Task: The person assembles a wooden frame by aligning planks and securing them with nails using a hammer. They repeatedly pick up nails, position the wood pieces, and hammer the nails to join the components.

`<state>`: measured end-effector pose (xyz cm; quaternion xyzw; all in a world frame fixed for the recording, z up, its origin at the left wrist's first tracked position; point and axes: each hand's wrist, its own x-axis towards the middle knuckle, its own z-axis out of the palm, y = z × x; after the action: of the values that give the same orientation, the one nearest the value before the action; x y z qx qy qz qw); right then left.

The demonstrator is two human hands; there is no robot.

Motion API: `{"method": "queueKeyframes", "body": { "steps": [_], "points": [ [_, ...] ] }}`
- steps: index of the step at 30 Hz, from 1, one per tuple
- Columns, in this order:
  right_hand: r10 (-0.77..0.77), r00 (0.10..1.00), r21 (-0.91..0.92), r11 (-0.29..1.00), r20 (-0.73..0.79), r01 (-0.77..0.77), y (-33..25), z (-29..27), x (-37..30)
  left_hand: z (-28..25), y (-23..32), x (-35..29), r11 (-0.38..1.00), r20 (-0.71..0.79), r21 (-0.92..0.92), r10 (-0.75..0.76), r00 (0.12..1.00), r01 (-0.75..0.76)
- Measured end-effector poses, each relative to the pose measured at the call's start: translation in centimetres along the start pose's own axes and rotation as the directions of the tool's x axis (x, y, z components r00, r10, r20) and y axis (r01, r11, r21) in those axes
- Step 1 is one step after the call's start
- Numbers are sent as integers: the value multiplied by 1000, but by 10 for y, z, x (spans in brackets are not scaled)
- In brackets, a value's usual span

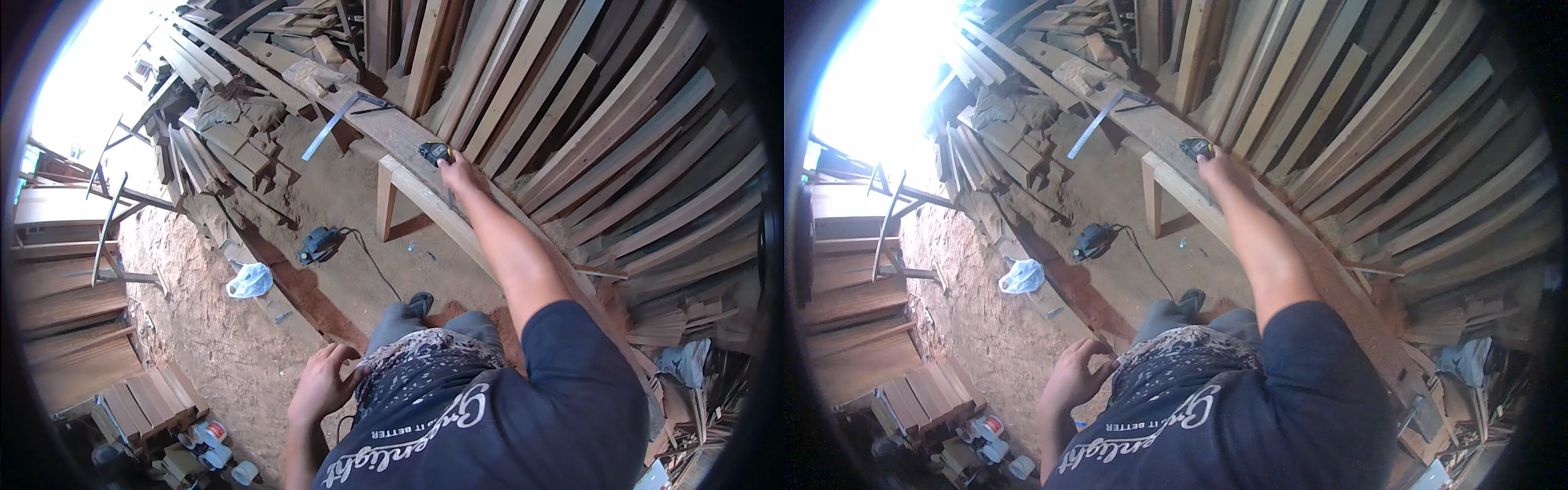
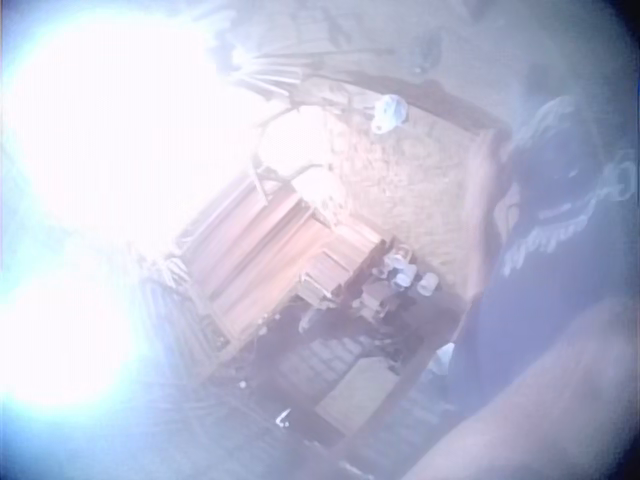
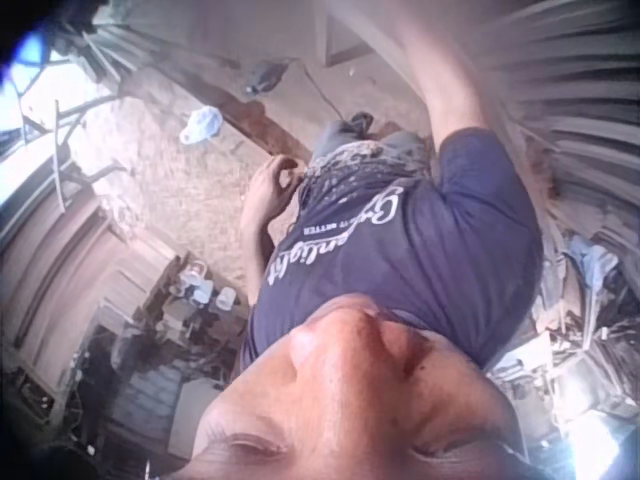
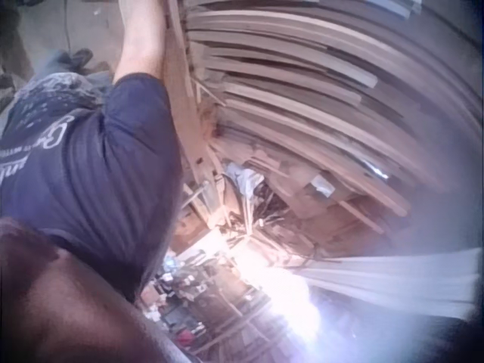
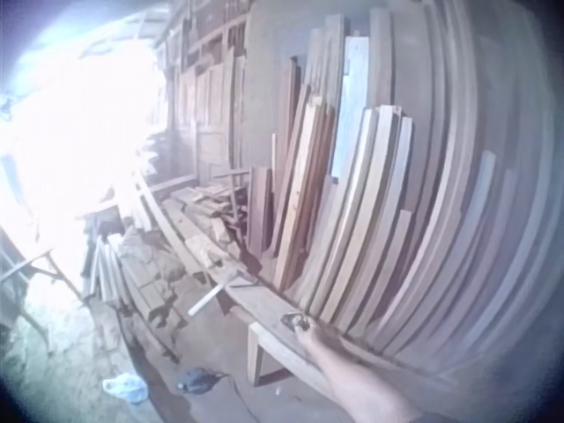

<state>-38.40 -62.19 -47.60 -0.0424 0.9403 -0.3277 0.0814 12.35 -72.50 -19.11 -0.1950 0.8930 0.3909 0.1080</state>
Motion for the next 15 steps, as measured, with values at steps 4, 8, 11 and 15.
{"method": "queueKeyframes", "body": {
  "steps": [4, 8, 11, 15],
  "points": [
    [-261, 955, 139, 950, -138, 280, 39, -42, -118, 22, -6, 54, 972, 175, 152, 151, 973, -179],
    [-456, 886, 194, 880, 86, 434, 109, -103, -278, 35, 12, 120, 913, 489, 193, 228, 842, -360],
    [-121, 719, 152, 988, 685, 22, 267, -101, -373, 60, 17, 169, 815, 634, 294, 224, 740, -499],
    [251, 914, 376, 851, 319, -366, 347, -141, -516, 137, -8, 248, 704, 691, 271, 332, 642, -657]
  ]
}}
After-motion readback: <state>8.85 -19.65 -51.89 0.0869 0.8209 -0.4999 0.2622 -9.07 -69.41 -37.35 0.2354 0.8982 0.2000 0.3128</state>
